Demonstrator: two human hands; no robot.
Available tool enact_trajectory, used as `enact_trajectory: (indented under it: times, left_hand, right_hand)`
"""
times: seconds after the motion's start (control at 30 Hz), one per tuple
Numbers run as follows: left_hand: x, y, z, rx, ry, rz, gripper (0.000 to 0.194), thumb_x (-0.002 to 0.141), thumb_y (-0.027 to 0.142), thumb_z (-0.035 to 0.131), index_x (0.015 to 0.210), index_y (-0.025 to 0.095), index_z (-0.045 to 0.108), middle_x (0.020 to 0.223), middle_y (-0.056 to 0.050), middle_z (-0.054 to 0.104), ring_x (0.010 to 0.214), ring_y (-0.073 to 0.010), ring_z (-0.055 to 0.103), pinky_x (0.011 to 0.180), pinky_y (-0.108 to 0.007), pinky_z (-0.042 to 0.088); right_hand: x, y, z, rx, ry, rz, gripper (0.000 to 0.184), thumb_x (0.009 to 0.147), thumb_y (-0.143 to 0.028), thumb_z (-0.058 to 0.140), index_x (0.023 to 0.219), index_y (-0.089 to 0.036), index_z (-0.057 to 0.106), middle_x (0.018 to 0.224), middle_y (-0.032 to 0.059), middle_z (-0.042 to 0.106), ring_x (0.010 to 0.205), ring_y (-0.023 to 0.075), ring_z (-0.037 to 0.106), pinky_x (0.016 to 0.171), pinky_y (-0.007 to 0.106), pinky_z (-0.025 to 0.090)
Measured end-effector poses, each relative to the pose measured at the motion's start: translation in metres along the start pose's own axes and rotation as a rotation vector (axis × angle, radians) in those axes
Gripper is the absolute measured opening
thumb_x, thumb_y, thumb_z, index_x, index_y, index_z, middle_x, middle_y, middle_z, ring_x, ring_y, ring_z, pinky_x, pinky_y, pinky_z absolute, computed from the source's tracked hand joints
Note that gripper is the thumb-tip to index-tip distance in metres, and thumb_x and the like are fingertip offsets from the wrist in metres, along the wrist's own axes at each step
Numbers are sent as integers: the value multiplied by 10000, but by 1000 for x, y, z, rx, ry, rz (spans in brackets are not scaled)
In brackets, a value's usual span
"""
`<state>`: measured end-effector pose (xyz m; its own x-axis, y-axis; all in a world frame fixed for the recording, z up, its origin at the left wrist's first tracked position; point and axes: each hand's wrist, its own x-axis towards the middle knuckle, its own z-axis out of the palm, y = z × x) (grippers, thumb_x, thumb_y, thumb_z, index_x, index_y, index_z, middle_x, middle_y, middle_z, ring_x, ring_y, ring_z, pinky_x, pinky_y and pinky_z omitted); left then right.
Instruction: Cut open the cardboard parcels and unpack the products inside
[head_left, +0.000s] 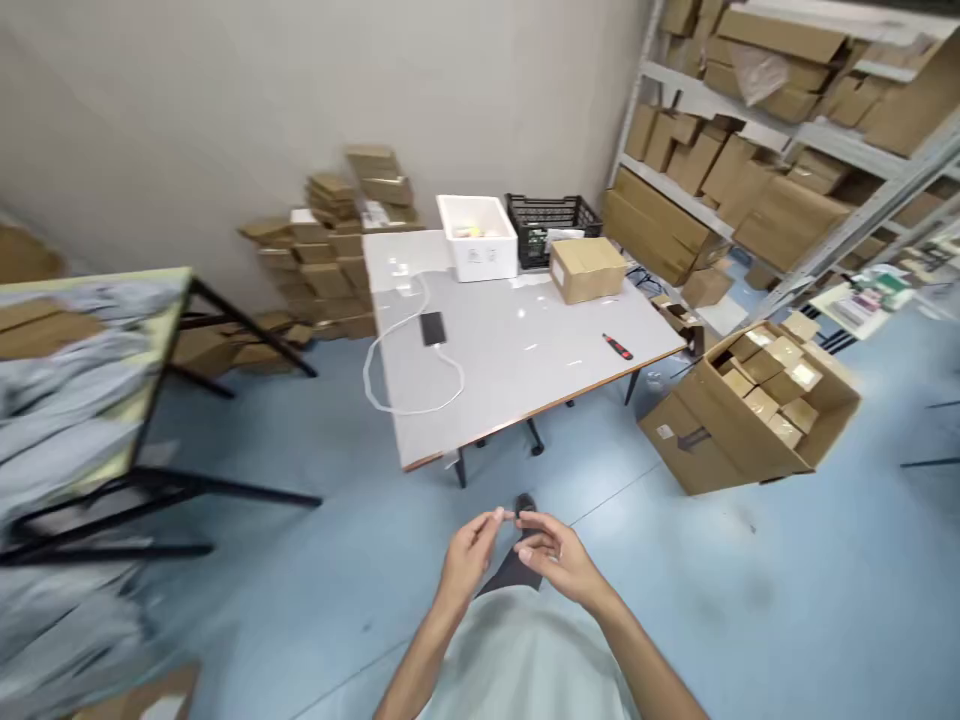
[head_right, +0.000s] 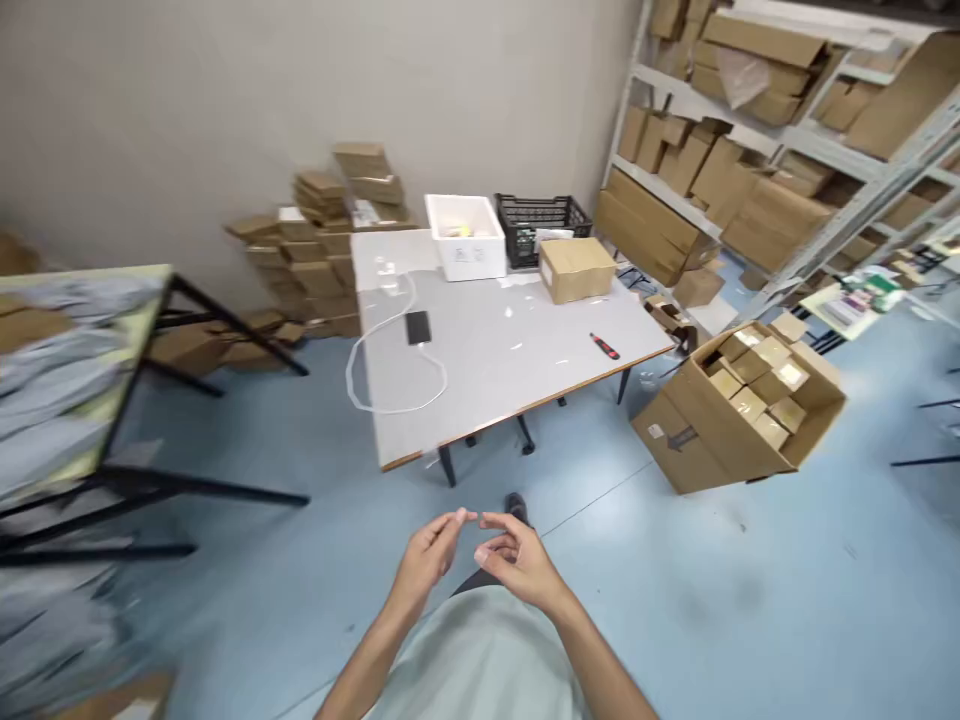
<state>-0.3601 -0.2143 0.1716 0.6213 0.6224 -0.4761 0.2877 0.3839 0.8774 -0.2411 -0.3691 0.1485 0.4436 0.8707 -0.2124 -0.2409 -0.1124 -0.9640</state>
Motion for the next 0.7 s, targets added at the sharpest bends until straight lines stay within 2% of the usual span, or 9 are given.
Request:
enact_trajectory:
  times: [0.17,0.23,0.3,0.4,0.53,0.6,0.7]
  left_hand:
    - [101,82,47,-68,-95,91,772,710,968,756,706,197,725,502,103,239,487,-93,189,498,-262,186]
    - [139,112,65,-48,-123,139,713,751,907,748,586,226,620,491,81,256,490,-95,198,508,-268,189]
    - [174,137,83,-37,-141,181,714,777,842,740,500,252,448,488,62,263,494,-96,206,517,-277,190]
    - [220,164,108,-48,-168,208,731,787,736,754,497,272,270,497,62,227,503,-92,190,527,-286,190]
    - [276,185,136,-100,-208,166,702,798,662,754,515,281,236,509,79,172,490,-84,153,514,-288,178]
    - [304,194,151,-114,-202,138,703,793,659,758,522,287,227,515,87,155,482,-78,137,506,-285,165]
    - [349,211,173,-91,-151,127,716,774,672,772,525,285,223,520,93,146,486,-68,117,510,-277,145]
  right_hand:
    - [68,-66,-74,-70,126,-31,628,887,-657,916,1450,-445,738,1513,100,766,1214,362,834,1054,597,649]
    - [91,-88,-101,-79,197,-59,646,911,-638,903,1488,-410,721,1531,116,747,1222,341,825,1054,555,657]
    - [111,-103,-127,-80,284,-72,701,914,-635,900,1532,-371,699,1558,142,720,1239,331,810,1050,528,664]
    - [139,-112,-166,-85,434,-78,813,886,-668,914,1588,-342,666,1629,170,662,1383,350,735,1113,536,643]
    - [190,-112,-230,-115,609,-83,954,827,-769,916,1633,-341,636,1758,150,547,1664,380,485,1332,604,464]
    - [228,-112,-269,-124,634,-63,1095,759,-837,920,1672,-326,596,1814,149,476,1724,401,389,1380,640,385]
    - [299,-116,-330,-171,618,-63,1283,672,-893,930,1736,-309,514,1853,158,414,1761,409,311,1421,652,289]
